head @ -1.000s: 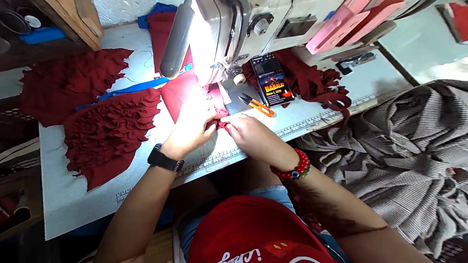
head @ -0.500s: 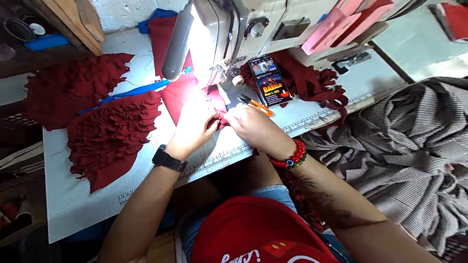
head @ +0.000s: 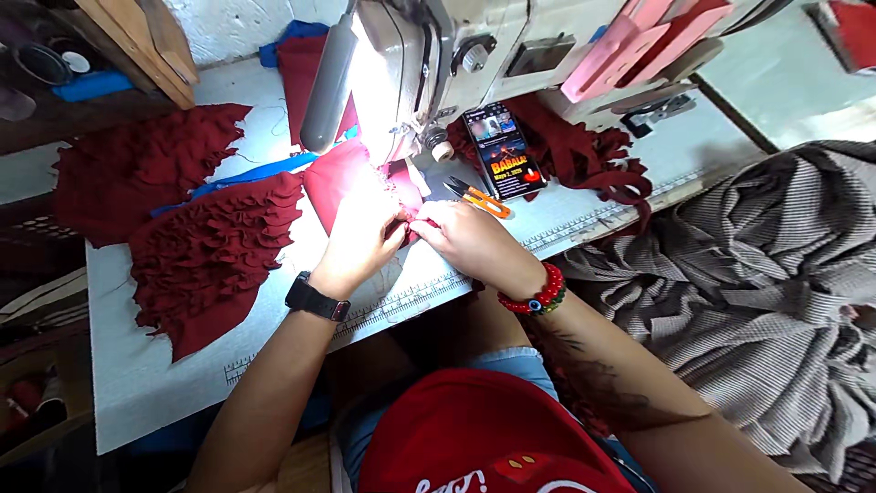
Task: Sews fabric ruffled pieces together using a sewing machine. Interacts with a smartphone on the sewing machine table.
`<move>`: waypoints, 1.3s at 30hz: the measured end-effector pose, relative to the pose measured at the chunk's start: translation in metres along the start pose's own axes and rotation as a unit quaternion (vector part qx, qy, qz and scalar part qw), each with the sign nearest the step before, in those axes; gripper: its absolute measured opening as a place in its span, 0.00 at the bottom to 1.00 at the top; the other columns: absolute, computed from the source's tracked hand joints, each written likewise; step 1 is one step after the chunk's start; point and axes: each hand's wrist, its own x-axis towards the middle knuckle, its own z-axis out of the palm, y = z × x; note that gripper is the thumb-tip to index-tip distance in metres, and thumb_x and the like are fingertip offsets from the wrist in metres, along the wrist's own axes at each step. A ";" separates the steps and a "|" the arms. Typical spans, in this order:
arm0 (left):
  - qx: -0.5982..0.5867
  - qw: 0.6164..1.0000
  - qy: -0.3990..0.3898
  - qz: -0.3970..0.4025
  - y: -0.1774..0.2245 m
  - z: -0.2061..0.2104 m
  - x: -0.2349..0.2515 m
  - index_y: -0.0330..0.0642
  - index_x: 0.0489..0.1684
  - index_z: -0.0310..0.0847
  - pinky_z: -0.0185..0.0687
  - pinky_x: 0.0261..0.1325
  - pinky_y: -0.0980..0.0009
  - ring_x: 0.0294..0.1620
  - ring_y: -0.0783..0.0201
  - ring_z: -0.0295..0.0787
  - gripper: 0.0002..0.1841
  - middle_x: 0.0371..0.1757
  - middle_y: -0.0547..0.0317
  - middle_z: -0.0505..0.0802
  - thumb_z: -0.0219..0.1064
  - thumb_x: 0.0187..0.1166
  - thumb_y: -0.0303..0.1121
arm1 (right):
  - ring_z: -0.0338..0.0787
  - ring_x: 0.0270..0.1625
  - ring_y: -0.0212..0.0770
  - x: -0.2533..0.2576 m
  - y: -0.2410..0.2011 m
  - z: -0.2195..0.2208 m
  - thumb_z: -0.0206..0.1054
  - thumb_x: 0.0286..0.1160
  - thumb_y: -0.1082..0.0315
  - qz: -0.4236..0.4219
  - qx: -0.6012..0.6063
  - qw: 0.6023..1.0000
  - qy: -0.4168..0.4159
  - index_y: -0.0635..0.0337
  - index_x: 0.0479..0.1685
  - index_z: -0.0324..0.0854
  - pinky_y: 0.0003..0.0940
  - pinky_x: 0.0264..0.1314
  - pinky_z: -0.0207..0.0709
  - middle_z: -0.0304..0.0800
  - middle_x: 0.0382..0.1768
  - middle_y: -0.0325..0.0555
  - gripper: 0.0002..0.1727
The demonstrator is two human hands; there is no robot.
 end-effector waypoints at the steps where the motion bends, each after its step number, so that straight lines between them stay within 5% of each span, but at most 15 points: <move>1: -0.001 1.000 0.003 0.002 0.000 0.000 0.000 0.44 0.41 0.93 0.75 0.58 0.48 0.52 0.54 0.89 0.09 0.43 0.55 0.94 0.66 0.81 0.35 | 0.90 0.40 0.47 0.001 0.001 0.000 0.59 0.89 0.60 -0.006 0.001 1.000 0.010 0.57 0.36 0.87 0.49 0.39 0.82 0.87 0.34 0.47 0.16; 7: -0.002 1.000 -0.004 0.001 -0.001 0.000 0.001 0.46 0.42 0.93 0.75 0.61 0.49 0.52 0.56 0.88 0.09 0.43 0.57 0.94 0.66 0.81 0.36 | 0.89 0.42 0.46 -0.001 0.001 -0.004 0.59 0.86 0.63 0.006 0.043 0.999 0.012 0.56 0.34 0.88 0.49 0.43 0.81 0.88 0.35 0.46 0.14; 11: -0.002 1.000 0.001 0.001 0.000 0.000 0.000 0.46 0.41 0.93 0.75 0.59 0.50 0.51 0.56 0.88 0.10 0.43 0.57 0.93 0.65 0.82 0.36 | 0.90 0.42 0.44 -0.001 0.001 -0.002 0.68 0.83 0.55 0.027 0.046 0.999 0.007 0.52 0.41 0.89 0.49 0.42 0.82 0.90 0.37 0.44 0.12; 15: -0.002 1.000 -0.001 -0.005 0.000 0.000 0.000 0.46 0.41 0.93 0.74 0.59 0.49 0.52 0.56 0.88 0.09 0.43 0.57 0.93 0.66 0.81 0.36 | 0.90 0.42 0.45 -0.001 0.003 0.002 0.71 0.79 0.61 0.024 0.042 0.999 0.019 0.52 0.43 0.90 0.50 0.41 0.82 0.91 0.38 0.45 0.07; 28: -0.014 1.000 -0.007 -0.002 0.000 -0.003 0.000 0.46 0.43 0.93 0.75 0.59 0.51 0.53 0.57 0.88 0.08 0.44 0.58 0.93 0.66 0.82 0.33 | 0.91 0.37 0.47 -0.001 -0.001 0.008 0.75 0.76 0.56 0.031 0.022 0.998 0.058 0.52 0.42 0.87 0.52 0.36 0.81 0.90 0.32 0.45 0.10; 35: -0.012 1.000 -0.009 0.004 -0.001 -0.004 -0.002 0.46 0.43 0.94 0.75 0.61 0.51 0.54 0.56 0.88 0.08 0.45 0.57 0.94 0.67 0.82 0.34 | 0.90 0.28 0.52 0.004 -0.001 0.024 0.71 0.69 0.68 0.000 -0.058 0.992 0.109 0.56 0.41 0.87 0.50 0.26 0.75 0.86 0.23 0.48 0.06; 39: -0.028 0.999 -0.027 0.017 0.000 -0.012 -0.001 0.45 0.40 0.94 0.77 0.60 0.51 0.51 0.56 0.90 0.09 0.42 0.56 0.95 0.65 0.78 0.27 | 0.91 0.34 0.51 -0.006 -0.003 0.022 0.68 0.72 0.71 -0.062 -0.089 0.991 0.079 0.57 0.40 0.87 0.49 0.30 0.80 0.88 0.29 0.48 0.04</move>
